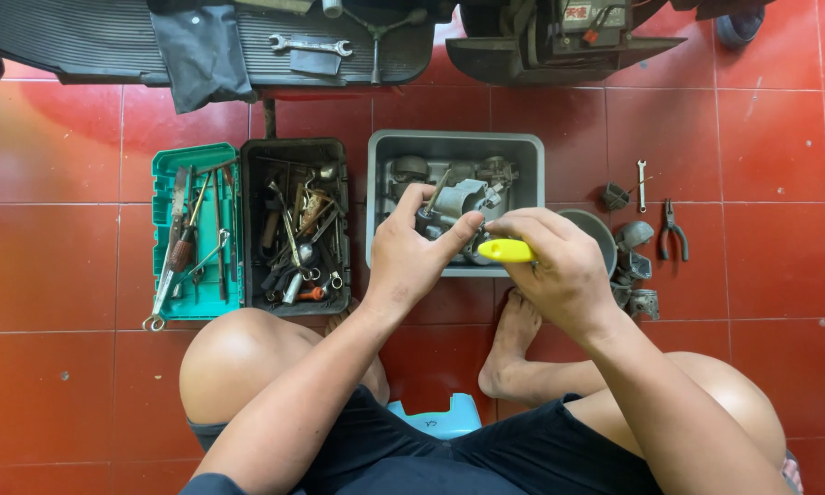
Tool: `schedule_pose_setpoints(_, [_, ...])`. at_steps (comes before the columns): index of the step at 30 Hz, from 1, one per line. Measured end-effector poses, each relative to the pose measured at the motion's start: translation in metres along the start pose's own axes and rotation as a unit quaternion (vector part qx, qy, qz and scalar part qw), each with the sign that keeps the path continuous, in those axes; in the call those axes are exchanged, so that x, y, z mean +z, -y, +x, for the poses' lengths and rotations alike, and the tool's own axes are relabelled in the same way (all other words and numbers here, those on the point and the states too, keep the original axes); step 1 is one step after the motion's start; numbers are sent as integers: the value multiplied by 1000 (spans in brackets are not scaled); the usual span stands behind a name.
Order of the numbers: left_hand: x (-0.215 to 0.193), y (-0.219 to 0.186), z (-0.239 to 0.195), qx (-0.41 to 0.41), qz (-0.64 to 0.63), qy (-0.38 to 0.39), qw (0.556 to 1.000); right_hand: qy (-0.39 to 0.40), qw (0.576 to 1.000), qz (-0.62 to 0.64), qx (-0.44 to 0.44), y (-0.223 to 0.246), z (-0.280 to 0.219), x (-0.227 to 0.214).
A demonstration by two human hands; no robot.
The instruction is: The person sits on a stool and cleans disassembled carburetor parts. They use a small metal rod to clear internal passages and a yellow brush to scrub the exterior surfaces of the metal components. The parts are handled over a grey basin and a plastic tray containing other tools and parts.
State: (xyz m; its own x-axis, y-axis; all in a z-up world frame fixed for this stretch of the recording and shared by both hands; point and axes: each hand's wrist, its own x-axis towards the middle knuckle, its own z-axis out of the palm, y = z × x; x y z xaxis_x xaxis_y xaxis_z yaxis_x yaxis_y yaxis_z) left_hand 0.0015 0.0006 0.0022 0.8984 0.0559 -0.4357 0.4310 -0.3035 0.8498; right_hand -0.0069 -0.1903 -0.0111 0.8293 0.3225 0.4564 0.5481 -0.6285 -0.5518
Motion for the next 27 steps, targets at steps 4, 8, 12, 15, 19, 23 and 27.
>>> schedule_pose_setpoints(4, [1, 1, 1, -12, 0, 0, 1000, 1, 999, 47, 11, -2, 5, -7])
schedule_pose_setpoints(8, [1, 2, 2, -18, -7, 6, 1000, 11, 991, 110, 79, 4, 11, -12])
schedule_pose_setpoints(12, [-1, -4, 0, -25, -14, 13, 1000, 6, 988, 122, 97, 9, 14, -11])
schedule_pose_setpoints(15, [-1, -3, 2, -35, -12, 26, 999, 8, 972, 146, 182, 11, 18, -16])
schedule_pose_setpoints(19, [0, -1, 6, -35, -18, 38, 999, -7, 944, 192, 267, 7, 14, -31])
schedule_pose_setpoints(23, [4, 14, 15, 3, -72, 27, 997, -32, 901, 276, 332, -8, -4, -44])
schedule_pose_setpoints(27, [14, 39, 24, 84, -122, 33, 988, -19, 862, 387, 327, -30, -13, -46])
